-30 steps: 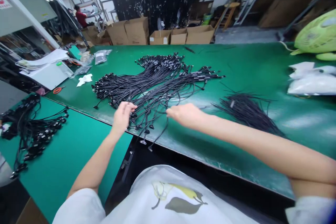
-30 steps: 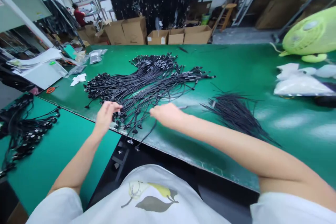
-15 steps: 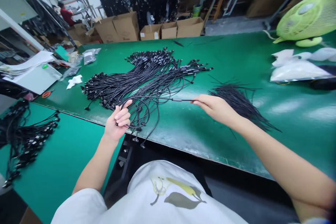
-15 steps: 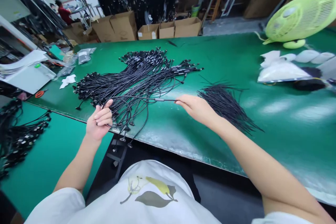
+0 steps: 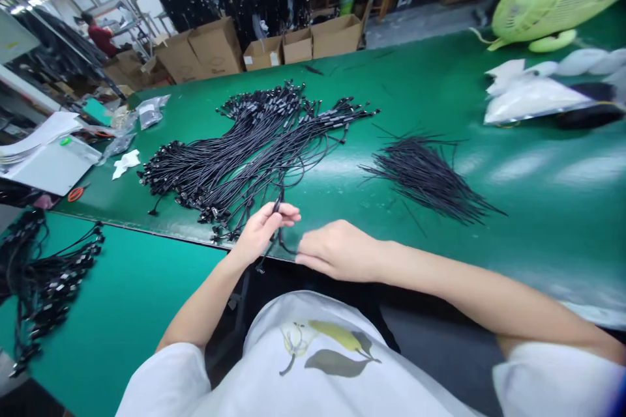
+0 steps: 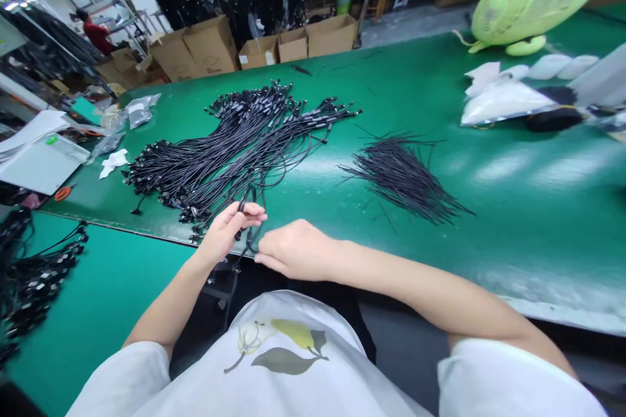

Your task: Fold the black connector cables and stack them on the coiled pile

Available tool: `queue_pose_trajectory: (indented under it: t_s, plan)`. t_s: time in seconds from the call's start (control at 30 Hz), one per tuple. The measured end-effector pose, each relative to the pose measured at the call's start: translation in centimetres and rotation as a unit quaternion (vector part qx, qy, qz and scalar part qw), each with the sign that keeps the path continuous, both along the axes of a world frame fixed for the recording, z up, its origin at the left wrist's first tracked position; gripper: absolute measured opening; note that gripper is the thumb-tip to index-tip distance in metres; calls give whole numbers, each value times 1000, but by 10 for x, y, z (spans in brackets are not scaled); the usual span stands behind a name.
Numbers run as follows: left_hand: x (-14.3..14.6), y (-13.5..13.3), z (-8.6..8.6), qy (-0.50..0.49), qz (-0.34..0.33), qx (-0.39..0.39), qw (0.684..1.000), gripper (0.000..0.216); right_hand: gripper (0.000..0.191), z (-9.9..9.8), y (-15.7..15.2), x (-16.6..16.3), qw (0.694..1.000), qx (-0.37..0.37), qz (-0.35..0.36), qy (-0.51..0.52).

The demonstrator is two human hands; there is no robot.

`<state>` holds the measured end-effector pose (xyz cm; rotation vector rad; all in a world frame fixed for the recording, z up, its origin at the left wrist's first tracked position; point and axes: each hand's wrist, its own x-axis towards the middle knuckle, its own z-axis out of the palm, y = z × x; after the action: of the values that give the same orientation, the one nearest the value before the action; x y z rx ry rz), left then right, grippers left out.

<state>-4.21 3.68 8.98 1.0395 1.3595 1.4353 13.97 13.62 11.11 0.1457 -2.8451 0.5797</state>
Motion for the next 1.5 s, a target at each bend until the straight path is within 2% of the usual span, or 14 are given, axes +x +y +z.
queue_pose_trajectory:
  t_s: [0.13,0.37,0.47,0.57,0.63,0.7,0.9,1.0,1.1,1.2,1.27,1.37,1.43,1.5]
  plan:
    - [5,-16,5,38,-131,-69,988,33,33,0,22,-11,981,-170,-76,44]
    - [14,-14,-5,-143,-62,-38,987,39,25,-33,19,-37,873,-426,-197,132]
    - [25,-14,-16,-174,-35,-45,983,42,29,-44,9,-44,794,-551,-225,126]
    - [33,-16,-30,-184,6,-45,982,45,33,-47,-2,-50,684,-686,-196,148]
    - [35,-17,-39,-154,27,-54,986,45,36,-46,-11,-53,615,-746,-188,175]
    - [35,-17,-46,-96,14,-71,993,46,41,-45,-20,-57,577,-776,-190,168]
    - [36,-27,-56,46,-113,-101,987,52,45,-45,-30,-62,579,-773,-187,182]
    - [43,-32,-56,-70,-97,-110,987,53,48,-41,-28,-60,546,-809,-134,173]
    - [53,-33,-50,-278,-122,-171,937,51,51,-38,-25,-57,534,-824,-117,150]
    - [59,-32,-43,-379,-133,-192,895,39,54,-39,-17,-52,559,-812,-128,113]
    - [60,-30,-41,-388,-114,-185,896,36,53,-42,-8,-44,621,-757,-163,123]
    - [56,-28,-44,-346,-64,-192,916,40,44,-45,7,-23,800,-519,-227,196]
    - [50,-26,-45,-279,-69,-199,937,45,37,-50,12,-7,920,-289,-188,187]
    - [43,-26,-42,-177,-132,-204,954,47,35,-58,10,8,985,-87,-100,107]
